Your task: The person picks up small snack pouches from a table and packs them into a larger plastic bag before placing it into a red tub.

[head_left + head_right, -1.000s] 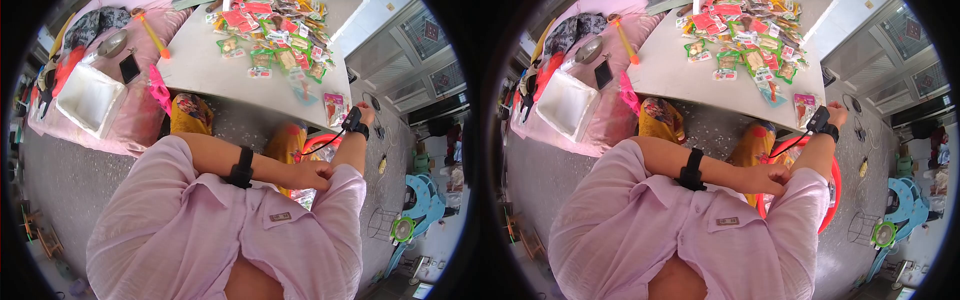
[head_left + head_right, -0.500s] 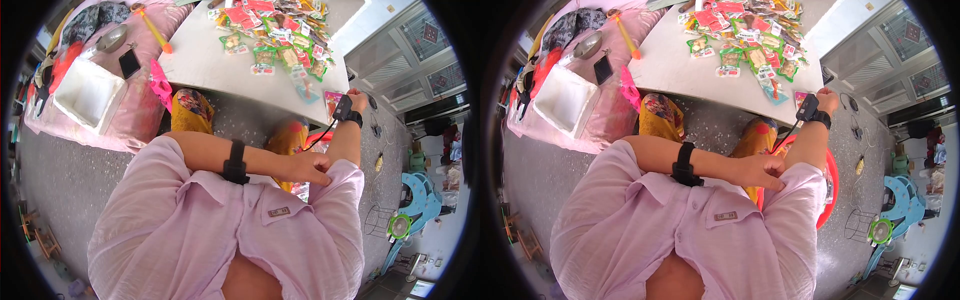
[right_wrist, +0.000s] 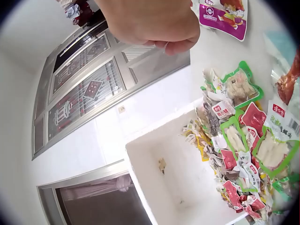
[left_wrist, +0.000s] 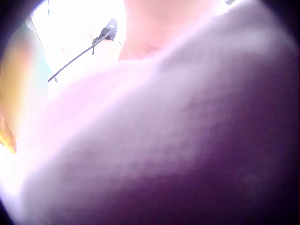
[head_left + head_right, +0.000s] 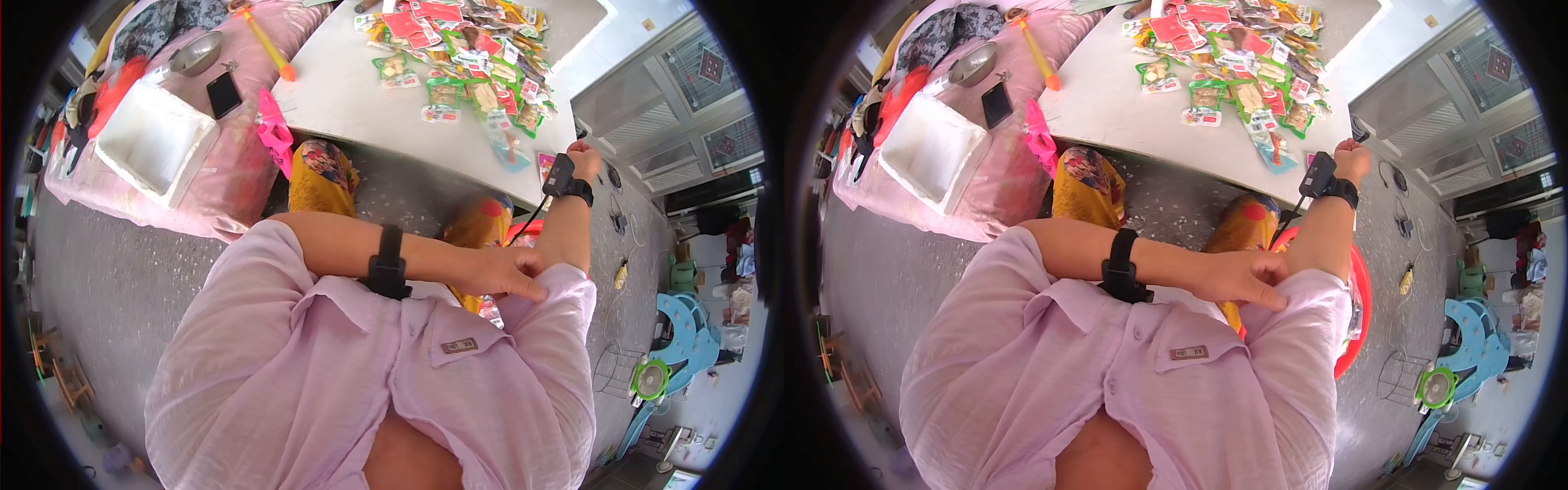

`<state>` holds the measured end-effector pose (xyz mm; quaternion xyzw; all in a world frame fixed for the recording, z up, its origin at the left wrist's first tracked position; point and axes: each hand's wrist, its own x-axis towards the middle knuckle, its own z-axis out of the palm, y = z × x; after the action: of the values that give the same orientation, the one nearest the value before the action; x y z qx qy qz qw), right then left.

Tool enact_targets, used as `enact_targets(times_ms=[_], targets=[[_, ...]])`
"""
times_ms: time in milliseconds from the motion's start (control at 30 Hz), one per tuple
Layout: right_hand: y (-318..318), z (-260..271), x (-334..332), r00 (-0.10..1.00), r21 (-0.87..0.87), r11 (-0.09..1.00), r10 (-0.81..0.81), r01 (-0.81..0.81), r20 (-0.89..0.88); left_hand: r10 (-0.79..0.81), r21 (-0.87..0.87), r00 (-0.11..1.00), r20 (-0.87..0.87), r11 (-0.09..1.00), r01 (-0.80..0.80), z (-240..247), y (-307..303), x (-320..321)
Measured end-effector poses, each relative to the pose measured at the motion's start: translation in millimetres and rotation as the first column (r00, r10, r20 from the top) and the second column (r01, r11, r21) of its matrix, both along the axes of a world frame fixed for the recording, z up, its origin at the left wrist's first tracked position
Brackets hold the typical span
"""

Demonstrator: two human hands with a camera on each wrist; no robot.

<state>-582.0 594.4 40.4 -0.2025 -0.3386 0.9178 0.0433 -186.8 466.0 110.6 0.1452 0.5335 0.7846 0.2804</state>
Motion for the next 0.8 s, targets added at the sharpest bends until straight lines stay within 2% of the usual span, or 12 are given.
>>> enact_targets(times_ms=[33,67,133,167,200,233,333,467,567,667,733,800], targets=[[-3.6,-0.7,1.0,1.0,-0.02,1.0,0.006,-0.006,0.02,-0.002,-0.063,0.989,-0.149,0.998,-0.008,-1.1,-2.9,0.3],[-2.8,-5.2,4.9,0.995,0.443,0.897,0.049,-0.005,-0.089,-0.01,-0.125,0.956,-0.292,0.992,-0.028,-2.7,-5.5,0.4],[3.7,-16.2,20.6,0.935,0.971,0.176,0.287,0.162,-0.208,0.028,-0.232,0.841,-0.54,0.956,-0.181,-8.6,-18.9,-3.3],[-3.3,-21.0,29.6,0.881,0.913,-0.252,0.433,0.319,-0.188,0.065,-0.27,0.762,-0.644,0.913,-0.306,-14.1,-35.0,-10.0],[-15.8,-23.1,36.5,0.911,0.847,0.527,0.312,0.071,-0.271,0.082,-0.296,0.668,-0.739,0.852,-0.432,-20.0,-54.2,-15.7],[-26.7,-24.6,41.2,0.961,0.198,0.969,0.19,-0.151,-0.199,0.14,-0.334,0.741,-0.657,0.827,-0.452,-26.4,-73.8,-19.7],[-72.7,-15.6,121.7,0.943,0.556,0.825,0.259,-0.103,-0.21,0.209,-0.366,0.565,-0.799,0.577,-0.73,-45.3,-147.4,-17.1],[-73.9,-91.2,118.7,0.776,0.884,0.453,0.595,-0.111,-0.208,0.235,-0.337,0.319,-0.918,-0.04,-0.941,-87.1,-261.7,10.1],[-88.8,-107.4,151.2,0.767,0.927,0.341,0.55,0.154,-0.33,0.191,-0.331,0.271,-0.944,-0.572,-0.75,-94.3,-340.1,58.8],[-91.1,-112.5,157.6,0.73,0.931,0.234,0.578,0.28,-0.365,0.179,-0.232,0.15,-0.972,-0.81,-0.539,-111.4,-413.9,115.4],[-90.3,-112.7,160.3,0.698,0.927,0.177,0.615,0.332,-0.367,0.348,-0.388,0.189,-0.918,-0.886,-0.256,-116.4,-432.6,148.1],[-94.4,-104.3,169.0,0.696,0.922,0.146,0.617,0.359,-0.368,0.593,-0.619,0.275,-0.757,-0.786,-0.008,-118.7,-442.1,174.4]])
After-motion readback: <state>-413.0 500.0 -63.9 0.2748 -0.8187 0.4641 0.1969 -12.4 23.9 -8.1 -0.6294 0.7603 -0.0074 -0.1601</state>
